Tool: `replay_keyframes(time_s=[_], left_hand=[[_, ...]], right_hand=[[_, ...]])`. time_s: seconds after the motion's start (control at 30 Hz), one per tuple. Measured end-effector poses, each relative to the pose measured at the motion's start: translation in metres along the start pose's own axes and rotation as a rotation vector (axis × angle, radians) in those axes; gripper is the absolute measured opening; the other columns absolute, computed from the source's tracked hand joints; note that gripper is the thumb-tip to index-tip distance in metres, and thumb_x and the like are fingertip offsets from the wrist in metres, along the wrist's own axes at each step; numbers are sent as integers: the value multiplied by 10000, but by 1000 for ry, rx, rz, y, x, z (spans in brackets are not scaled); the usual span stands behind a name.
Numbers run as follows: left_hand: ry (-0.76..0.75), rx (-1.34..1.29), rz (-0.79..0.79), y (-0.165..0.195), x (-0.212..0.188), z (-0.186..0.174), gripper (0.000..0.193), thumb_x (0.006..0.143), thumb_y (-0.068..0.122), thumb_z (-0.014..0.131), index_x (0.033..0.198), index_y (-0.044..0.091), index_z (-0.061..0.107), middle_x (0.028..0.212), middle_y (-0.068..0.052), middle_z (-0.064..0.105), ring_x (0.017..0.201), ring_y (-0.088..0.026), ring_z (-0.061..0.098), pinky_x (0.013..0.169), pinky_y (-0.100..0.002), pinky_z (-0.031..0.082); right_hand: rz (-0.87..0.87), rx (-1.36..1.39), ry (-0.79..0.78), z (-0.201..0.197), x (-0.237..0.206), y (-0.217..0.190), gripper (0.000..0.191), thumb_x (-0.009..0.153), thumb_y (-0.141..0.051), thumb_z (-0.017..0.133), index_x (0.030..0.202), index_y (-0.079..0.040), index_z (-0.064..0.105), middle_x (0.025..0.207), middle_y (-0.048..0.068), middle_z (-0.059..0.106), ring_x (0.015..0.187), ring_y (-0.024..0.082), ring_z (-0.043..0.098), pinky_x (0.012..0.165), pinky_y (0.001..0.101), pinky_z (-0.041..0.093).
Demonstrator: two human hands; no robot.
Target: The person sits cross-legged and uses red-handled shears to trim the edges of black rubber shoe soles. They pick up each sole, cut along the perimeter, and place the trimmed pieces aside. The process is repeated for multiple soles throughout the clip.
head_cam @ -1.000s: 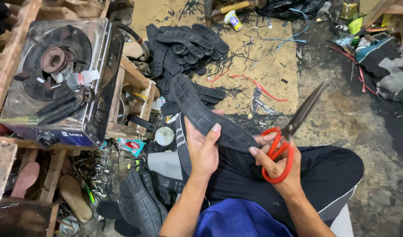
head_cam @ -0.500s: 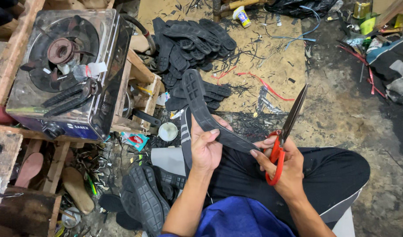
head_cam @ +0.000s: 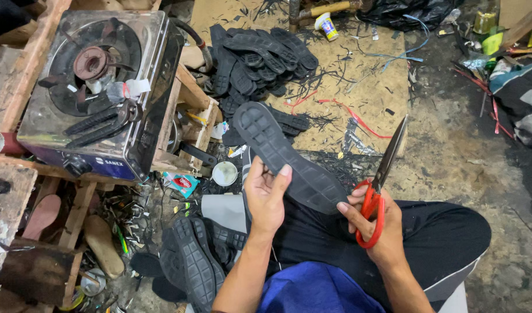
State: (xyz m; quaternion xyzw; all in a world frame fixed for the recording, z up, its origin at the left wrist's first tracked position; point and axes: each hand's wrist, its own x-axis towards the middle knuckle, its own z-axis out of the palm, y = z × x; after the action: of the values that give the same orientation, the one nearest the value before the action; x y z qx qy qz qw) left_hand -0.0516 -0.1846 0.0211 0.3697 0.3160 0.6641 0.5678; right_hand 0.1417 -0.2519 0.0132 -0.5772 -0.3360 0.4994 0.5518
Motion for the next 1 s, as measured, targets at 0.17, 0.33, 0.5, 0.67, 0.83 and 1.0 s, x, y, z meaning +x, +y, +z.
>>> replay_keyframes(time_s=[0.17,0.33,0.5,0.67,0.83,1.0], left_hand=[[-19,68,15,1,-3,1,294,1009,-44,647,1298,-60,594,1136,-47,670,1014,-77,629,904,-230,532],[6,207,15,7,-5,4,306,983,-32,667,1284,-61,618,1138,-60,689,1041,-98,654,928,-248,542],[-18,280,73,10,-11,6,363,982,-17,669,1337,-56,607,1188,-59,691,1094,-113,659,990,-268,536],[-29,316,66,16,-22,5,369,985,-15,663,1348,-57,606,1192,-58,693,1102,-121,656,996,-276,532],[-5,365,93,25,-32,-10,365,977,-18,662,1335,-48,601,1226,-67,678,1130,-123,655,1017,-282,535],[42,348,-47,41,-49,-73,393,928,-20,678,1305,-15,567,1217,-99,698,1105,-158,674,979,-310,548]], right_hand=[[64,-148,-62,-11,1,14,235,871,-110,736,1051,-48,598,722,48,669,523,92,559,481,243,433],[2,-259,-181,-23,-1,23,176,953,-203,662,1022,-55,597,688,17,589,571,92,573,537,251,462],[6,-582,-257,-26,-3,14,179,915,-201,687,981,-47,624,607,31,564,546,108,448,506,287,370],[-30,-610,-275,-14,-14,7,251,879,-182,709,1083,-47,649,594,20,541,527,101,424,491,281,370],[-41,-570,-234,-15,-17,17,232,908,-177,687,1100,-47,675,625,7,544,557,91,438,501,278,368],[-108,-426,-254,-37,-26,33,255,1007,-235,588,1140,-34,671,652,5,562,580,80,511,546,253,419]])
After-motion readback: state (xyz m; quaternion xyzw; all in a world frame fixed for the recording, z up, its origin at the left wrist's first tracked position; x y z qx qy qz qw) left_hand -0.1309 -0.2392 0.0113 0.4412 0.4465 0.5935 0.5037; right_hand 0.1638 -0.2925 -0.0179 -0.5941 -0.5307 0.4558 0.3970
